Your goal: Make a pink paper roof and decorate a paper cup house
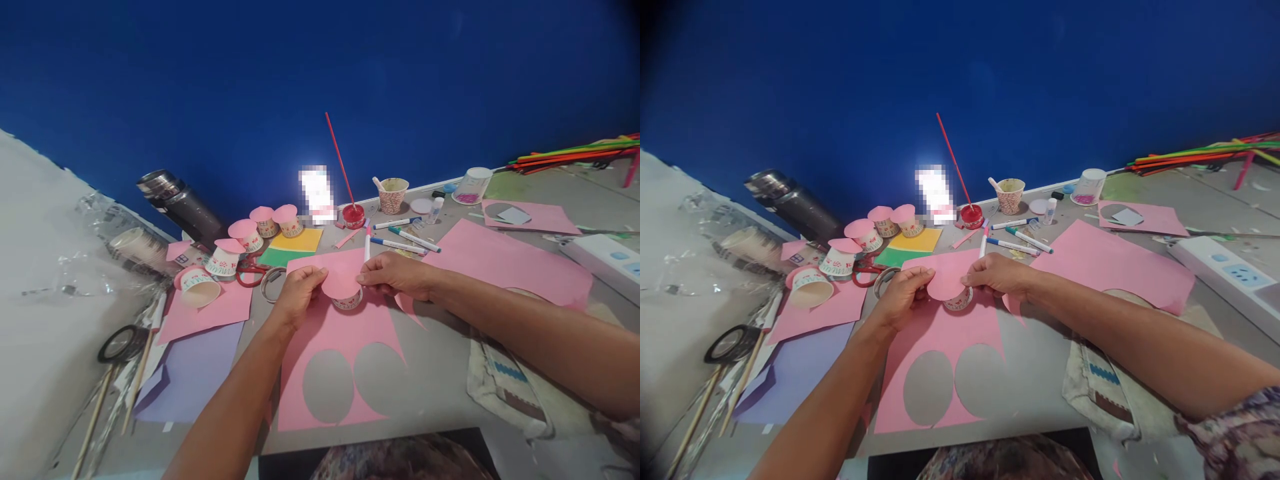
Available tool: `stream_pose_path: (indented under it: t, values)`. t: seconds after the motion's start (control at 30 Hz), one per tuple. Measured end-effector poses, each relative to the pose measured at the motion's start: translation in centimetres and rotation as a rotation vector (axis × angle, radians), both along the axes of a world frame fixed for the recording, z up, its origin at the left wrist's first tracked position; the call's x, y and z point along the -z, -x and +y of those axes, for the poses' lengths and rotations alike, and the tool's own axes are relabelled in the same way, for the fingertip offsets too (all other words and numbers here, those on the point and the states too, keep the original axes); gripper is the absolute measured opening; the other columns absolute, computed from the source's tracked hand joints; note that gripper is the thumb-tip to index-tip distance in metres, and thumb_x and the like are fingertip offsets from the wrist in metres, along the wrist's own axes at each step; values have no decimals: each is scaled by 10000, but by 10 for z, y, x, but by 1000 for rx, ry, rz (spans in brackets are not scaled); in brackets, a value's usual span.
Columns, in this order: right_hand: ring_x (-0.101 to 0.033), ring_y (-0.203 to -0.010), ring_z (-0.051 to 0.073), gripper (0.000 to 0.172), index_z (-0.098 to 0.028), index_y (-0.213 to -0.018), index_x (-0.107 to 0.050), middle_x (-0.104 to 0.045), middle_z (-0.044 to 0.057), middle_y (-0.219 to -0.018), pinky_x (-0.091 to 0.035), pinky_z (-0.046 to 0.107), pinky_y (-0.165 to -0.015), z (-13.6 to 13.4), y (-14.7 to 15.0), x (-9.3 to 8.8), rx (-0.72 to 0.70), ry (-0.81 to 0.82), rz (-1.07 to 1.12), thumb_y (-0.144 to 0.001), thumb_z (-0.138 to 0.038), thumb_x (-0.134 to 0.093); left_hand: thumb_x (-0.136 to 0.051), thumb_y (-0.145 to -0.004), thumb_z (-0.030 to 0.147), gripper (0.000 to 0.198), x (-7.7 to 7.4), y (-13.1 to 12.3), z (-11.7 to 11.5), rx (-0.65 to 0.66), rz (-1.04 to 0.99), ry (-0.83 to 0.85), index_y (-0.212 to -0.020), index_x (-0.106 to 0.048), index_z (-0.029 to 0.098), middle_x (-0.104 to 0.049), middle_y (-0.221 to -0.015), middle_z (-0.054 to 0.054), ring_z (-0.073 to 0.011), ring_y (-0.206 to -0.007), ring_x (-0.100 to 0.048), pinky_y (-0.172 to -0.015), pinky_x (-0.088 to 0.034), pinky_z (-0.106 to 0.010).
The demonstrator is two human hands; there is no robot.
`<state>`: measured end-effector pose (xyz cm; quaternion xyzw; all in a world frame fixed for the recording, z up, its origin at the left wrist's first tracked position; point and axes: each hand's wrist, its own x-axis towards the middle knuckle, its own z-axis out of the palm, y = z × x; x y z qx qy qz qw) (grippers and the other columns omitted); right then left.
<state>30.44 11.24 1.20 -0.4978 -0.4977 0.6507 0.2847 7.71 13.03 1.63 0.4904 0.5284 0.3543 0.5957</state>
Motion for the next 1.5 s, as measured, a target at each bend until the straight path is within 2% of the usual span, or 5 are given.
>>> stream_pose_path:
  t: [0.4,0.73,1.07,1.27,1.5]
  values:
    - [-370,-460,66,475,-186,-624,-593,-515,-52,-503,-217,243,-473,0,0,-3,-20,-25,-16,-644,-554,-893,-890,-562,599,570,3,1,1,0,-24,23,-614,-488,199,-384,-553,81,-58,-498,-298,-499,-161,-216]
    - [-329,-492,67,527,-197,-549,-516,-446,-73,-503,-179,258,-492,-3,1,-8,-65,-6,-8,-583,-534,-919,-871,-600,603,550,5,1,-1,0,-23,13,-633,-506,193,-390,-561,81,-61,-508,-303,-511,-179,-216]
    - [-292,-500,68,537,-197,-523,-481,-425,-76,-495,-162,274,-510,-2,0,-3,-84,-40,-55,-655,-498,-905,-867,-612,595,550,9,1,0,4,-9,-5,-615,-490,196,-378,-546,84,-61,-515,-292,-505,-201,-212]
    - [-311,-493,63,565,-195,-550,-503,-428,-77,-503,-178,252,-489,-2,1,-4,-59,-12,-24,-578,-539,-950,-862,-623,594,538,8,1,-2,7,-5,-21,-625,-501,195,-395,-552,80,-65,-520,-298,-505,-205,-215]
    - [-316,-464,50,539,-192,-654,-536,-497,-45,-597,-187,230,-445,3,2,4,39,16,32,-702,-639,-834,-852,-639,602,536,10,1,-1,20,1,-37,-625,-510,189,-391,-546,83,-63,-522,-309,-517,-228,-214]
